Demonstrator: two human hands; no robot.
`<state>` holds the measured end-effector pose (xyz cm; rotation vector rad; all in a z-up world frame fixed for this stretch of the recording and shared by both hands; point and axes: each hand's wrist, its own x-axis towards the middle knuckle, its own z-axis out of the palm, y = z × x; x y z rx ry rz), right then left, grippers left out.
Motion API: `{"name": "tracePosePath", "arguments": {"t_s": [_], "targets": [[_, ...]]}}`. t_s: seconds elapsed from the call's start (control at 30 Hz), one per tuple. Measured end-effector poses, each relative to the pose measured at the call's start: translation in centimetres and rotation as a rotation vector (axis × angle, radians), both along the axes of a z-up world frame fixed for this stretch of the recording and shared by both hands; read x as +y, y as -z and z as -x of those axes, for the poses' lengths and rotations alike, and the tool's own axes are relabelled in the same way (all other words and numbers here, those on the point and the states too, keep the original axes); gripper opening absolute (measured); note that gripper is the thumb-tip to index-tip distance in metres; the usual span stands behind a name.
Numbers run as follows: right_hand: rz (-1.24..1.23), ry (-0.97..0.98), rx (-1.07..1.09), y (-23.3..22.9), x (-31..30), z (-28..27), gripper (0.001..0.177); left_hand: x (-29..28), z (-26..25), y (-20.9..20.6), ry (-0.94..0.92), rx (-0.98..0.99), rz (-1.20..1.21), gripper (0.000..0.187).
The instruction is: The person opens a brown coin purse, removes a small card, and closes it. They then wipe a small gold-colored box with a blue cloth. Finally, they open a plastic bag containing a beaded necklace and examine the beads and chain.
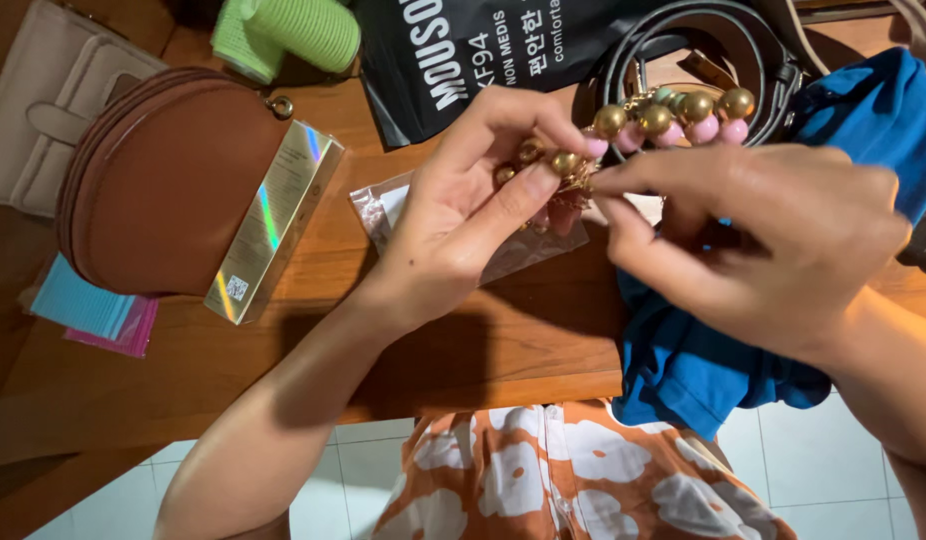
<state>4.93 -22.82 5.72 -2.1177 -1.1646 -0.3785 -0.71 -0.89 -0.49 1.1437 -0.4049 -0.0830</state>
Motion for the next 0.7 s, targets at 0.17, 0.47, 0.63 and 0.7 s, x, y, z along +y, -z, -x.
{"name": "tracePosePath", "arguments": {"t_s": [0.17, 0.47, 0.63, 0.7], "targets": [[0.193, -0.019, -0.108, -0.5, -0.6, 0.0, 0.029, 0.0, 0.0, -0.8, 0.022, 0.025, 0.030, 0.010], [0.059, -0.057, -0.083, -0.8, -0.5, 0.0, 0.023, -0.3, 0.7, -2.0, -0.081, -0.098, -0.111, 0.005], [0.077, 0.013, 0.066, -0.6, -0.5, -0.1, 0.022, -0.4, 1.1, -3.0, -0.358, -0.463, -0.568, 0.009], [0.085, 0.080, 0.108, -0.5, -0.5, 0.2, 0.021, 0.0, 0.9, -3.4, -0.389, -0.599, -0.655, 0.014]]}}
